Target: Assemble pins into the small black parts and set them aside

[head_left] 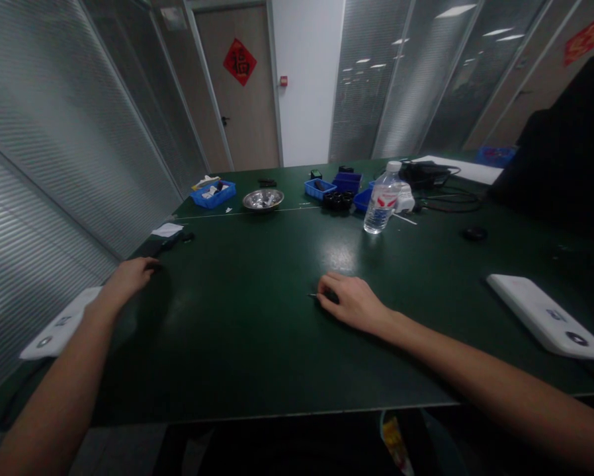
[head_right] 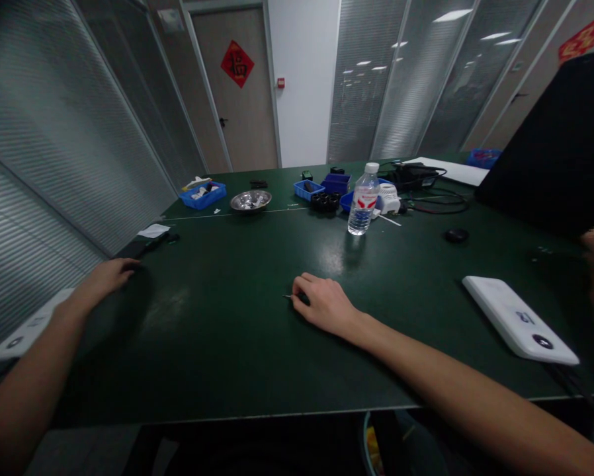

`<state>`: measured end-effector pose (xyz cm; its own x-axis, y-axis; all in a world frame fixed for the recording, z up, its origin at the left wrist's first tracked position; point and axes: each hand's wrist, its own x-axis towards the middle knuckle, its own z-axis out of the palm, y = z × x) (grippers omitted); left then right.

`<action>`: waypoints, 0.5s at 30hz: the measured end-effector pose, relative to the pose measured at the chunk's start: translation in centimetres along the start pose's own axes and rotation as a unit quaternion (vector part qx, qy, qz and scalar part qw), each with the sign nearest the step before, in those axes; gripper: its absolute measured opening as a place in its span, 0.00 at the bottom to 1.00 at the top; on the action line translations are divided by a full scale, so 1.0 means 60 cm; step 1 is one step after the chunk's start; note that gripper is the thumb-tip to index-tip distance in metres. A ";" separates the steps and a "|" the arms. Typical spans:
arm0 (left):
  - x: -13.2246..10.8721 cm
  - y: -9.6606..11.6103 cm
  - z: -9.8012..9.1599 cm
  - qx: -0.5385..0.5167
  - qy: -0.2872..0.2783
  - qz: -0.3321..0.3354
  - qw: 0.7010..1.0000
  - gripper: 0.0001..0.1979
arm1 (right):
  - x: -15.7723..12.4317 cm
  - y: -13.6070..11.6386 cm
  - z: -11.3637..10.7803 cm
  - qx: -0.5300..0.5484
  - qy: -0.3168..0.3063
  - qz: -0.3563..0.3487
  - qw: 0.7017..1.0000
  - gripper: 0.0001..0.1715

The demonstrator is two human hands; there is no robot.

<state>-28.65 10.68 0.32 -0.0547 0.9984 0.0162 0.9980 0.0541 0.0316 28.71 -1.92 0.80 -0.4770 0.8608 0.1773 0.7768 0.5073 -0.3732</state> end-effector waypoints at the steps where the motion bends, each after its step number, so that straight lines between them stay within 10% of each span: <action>1: 0.002 -0.004 0.000 -0.003 -0.007 -0.007 1.000 0.19 | 0.000 0.000 0.000 -0.002 -0.001 0.001 1.000 0.06; 15: 0.004 -0.019 -0.005 -0.014 -0.014 -0.043 0.999 0.20 | -0.001 -0.001 -0.002 0.000 -0.002 0.003 1.000 0.07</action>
<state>-29.82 10.87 0.56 -0.1388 0.9902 -0.0164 0.9885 0.1396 0.0589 28.70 -1.99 0.92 -0.4738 0.8638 0.1713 0.7800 0.5019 -0.3737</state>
